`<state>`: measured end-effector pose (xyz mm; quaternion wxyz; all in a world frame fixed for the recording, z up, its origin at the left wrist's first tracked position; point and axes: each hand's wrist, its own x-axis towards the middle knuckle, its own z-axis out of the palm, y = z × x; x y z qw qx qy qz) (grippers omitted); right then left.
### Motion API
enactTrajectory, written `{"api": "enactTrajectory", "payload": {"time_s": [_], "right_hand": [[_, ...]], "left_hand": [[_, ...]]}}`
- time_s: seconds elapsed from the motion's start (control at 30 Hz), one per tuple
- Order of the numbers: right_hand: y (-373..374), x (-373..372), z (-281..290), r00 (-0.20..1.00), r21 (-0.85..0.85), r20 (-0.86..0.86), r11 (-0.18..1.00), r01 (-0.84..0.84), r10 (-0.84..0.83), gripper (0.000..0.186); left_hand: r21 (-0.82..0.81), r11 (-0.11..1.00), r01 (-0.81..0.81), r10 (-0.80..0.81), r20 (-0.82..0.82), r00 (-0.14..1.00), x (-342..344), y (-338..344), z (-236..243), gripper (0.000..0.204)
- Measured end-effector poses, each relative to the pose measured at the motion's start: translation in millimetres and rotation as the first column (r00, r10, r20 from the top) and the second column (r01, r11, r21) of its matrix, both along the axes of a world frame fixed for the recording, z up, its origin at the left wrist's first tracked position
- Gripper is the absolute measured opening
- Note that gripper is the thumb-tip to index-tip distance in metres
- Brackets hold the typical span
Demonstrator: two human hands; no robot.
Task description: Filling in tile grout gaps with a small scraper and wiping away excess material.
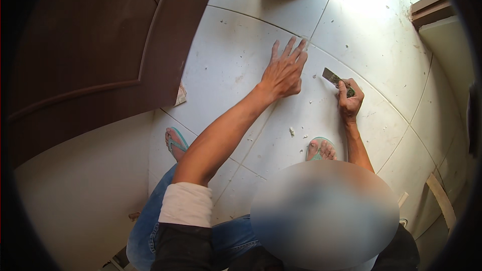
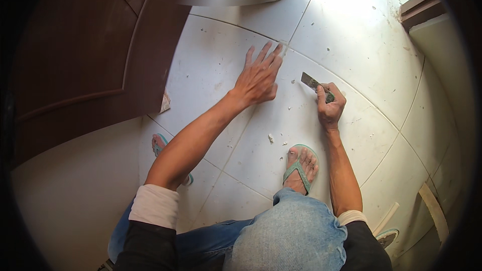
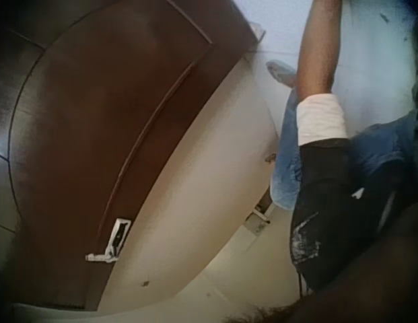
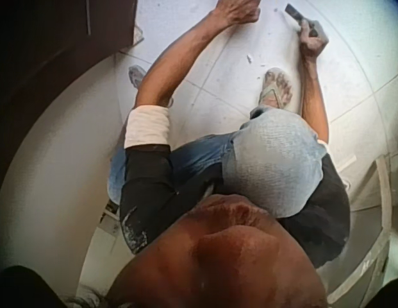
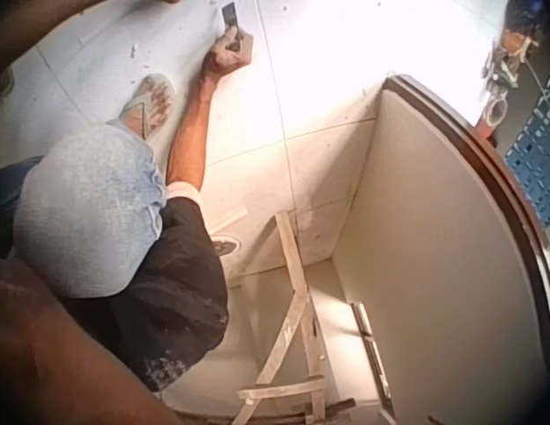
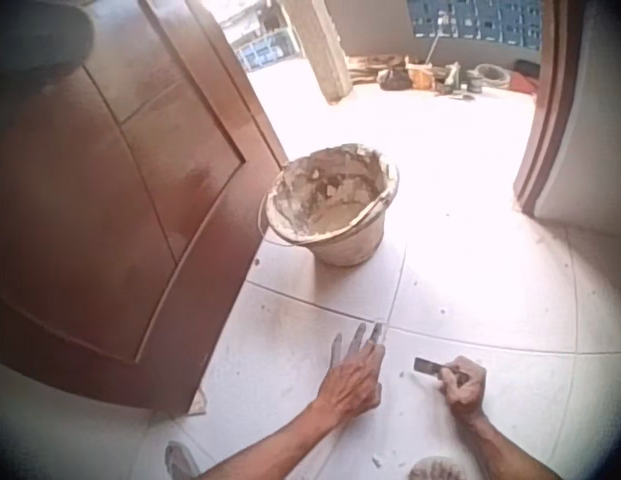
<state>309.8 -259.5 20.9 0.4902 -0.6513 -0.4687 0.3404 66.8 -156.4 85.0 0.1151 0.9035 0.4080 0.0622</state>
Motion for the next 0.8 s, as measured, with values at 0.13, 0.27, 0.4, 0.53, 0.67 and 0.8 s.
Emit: {"api": "enactTrajectory", "payload": {"time_s": [0.13, 0.27, 0.4, 0.53, 0.67, 0.8], "right_hand": [[2, -6, -5, 1.000, 0.061, -0.016, 0.998, -0.001, 0.002, 0.016], [-5, 2, -1, 1.000, 0.025, 0.027, 1.000, 0.008, -0.009, 0.015], [-2, 3, 4, 0.999, 0.021, 0.032, 1.000, 0.002, -0.003, 0.015], [0, -2, 6, 1.000, 0.029, 0.022, 0.999, 0.018, -0.019, 0.014], [0, -2, 7, 0.999, 0.049, 0.023, 0.998, 0.029, -0.031, 0.014], [-3, 3, 8, 0.994, 0.041, -0.054, 0.995, 0.093, -0.091, 0.016]], "left_hand": [[0.007, 0.996, 0.087, -0.086, -0.077, 0.993, 7, 15, -21, 0.066], [-0.139, 0.990, 0.027, -0.027, 0.002, 1.000, 14, -31, -14, 0.078], [-0.145, 0.983, -0.109, 0.126, 0.112, 0.986, 3, -30, -10, 0.083], [-0.112, 0.956, -0.272, 0.272, -0.016, 0.962, 9, 16, -14, 0.092], [-0.148, 0.954, -0.260, 0.253, -0.067, 0.965, 27, 13, -21, 0.094], [-0.143, 0.956, -0.254, 0.248, -0.062, 0.967, 42, 12, -21, 0.089]]}}
